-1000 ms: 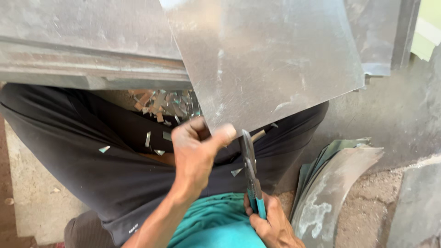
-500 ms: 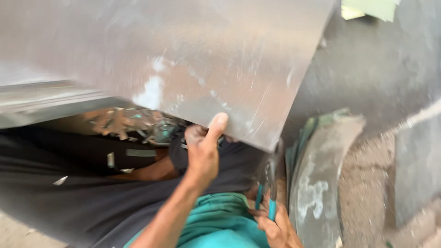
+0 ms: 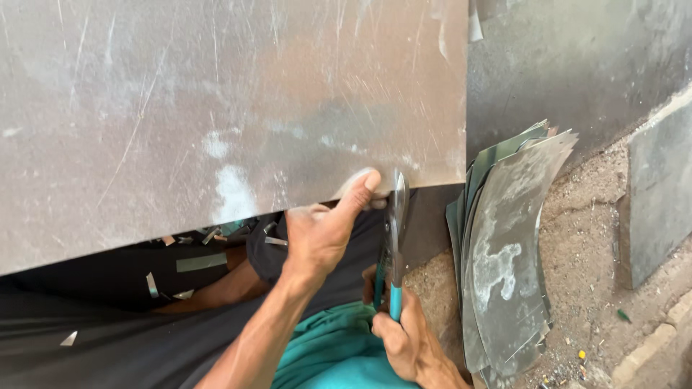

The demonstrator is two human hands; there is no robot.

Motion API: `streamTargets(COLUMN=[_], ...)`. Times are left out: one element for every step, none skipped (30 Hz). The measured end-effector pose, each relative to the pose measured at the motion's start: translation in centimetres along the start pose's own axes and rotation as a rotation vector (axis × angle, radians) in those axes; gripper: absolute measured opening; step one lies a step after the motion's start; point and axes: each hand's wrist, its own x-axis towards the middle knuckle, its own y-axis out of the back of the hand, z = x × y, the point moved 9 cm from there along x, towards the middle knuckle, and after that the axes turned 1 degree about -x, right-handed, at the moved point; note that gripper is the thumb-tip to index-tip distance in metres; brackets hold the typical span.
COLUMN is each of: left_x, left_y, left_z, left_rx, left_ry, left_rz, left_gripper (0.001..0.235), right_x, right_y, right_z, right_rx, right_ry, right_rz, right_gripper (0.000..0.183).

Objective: The person cuts small rectangular notches into the edges of metal sheets using shears and then stacks the sheets on a larger pile.

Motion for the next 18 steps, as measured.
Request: streamTargets(left_x=[0.3,0.2,0.1,0.2,0.2,0.2,0.2,0.2,0.2,0.2,0.2,0.3,0.4,0.5,0.3,0.2,-0.1,-0.4], left_y=[0.0,0.0,-0.1,-0.1,-0.4,-0.5,-0.4,-0.4,-0.4,-0.5,-0.4,-0.2,-0.2,-0.4,-0.4,-0.1,0.2,0.6], left_z=[0.0,0.1,0.2,0.0,0.1,0.4,0.3,0.2,0.1,0.1,-0.2,-0.3,-0.2,-0.3,-0.4,-0.1,0.8,2.0], left_rx=[-0.001,-0.012,-0.023,-0.025,-0.085,-0.143,-0.144,-0.128,-0.112,-0.116,-0.097,-0.077,-0.081,-0.099,-0.118,-0.129,-0.064,0.000], left_ry=[0.003,-0.030,-0.063,-0.057,-0.085,-0.115,-0.112,-0.101,-0.090,-0.087,-0.062,-0.044,-0.048,-0.033,-0.018,-0.030,-0.088,-0.153], left_rz=[0.001,-0.007,-0.014,-0.016,-0.041,-0.064,-0.062,-0.063,-0.065,-0.065,-0.044,-0.020,-0.016,-0.014,-0.012,0.002,-0.012,-0.023], left_gripper=[0.029,0.027,0.026,0.026,0.026,0.026,0.026,0.025,0.025,0.025,0.025,0.025,0.025,0.025,0.025,0.025,0.025,0.025], right_x=[0.1,0.1,0.1,0.2,0.3,0.4,0.4,0.5,0.5,0.4,0.3,0.3,0.3,0.1,-0.1,-0.2,-0.6,-0.8], right_y=[0.3,0.2,0.3,0.7,1.0,1.3,1.3,1.3,1.2,1.2,1.1,1.2,1.3,1.4,1.3,1.3,1.7,1.8], right_z=[0.2,0.3,0.3,0.2,0.3,0.2,0.1,0.1,0.3,0.5,0.6,0.6,0.8,1.2,1.9,2.9,4.4,6.3], right_rx=[-0.029,-0.028,-0.067,-0.108,-0.108,-0.130,-0.152,-0.153,-0.100,-0.049,-0.053,-0.047,-0.041,-0.049,-0.041,-0.040,-0.055,-0.079], right_ry=[-0.046,-0.059,-0.050,-0.035,-0.041,-0.023,-0.006,-0.009,-0.019,-0.028,-0.031,-0.019,-0.007,-0.006,0.010,0.034,0.042,0.036], right_rz=[0.040,0.041,0.065,0.092,0.095,0.089,0.083,0.084,0.084,0.083,0.085,0.107,0.129,0.127,0.092,0.047,0.035,0.009], right_gripper=[0.063,0.063,0.048,0.035,0.035,0.030,0.025,0.025,0.024,0.022,0.022,0.022,0.022,0.022,0.024,0.026,0.026,0.026])
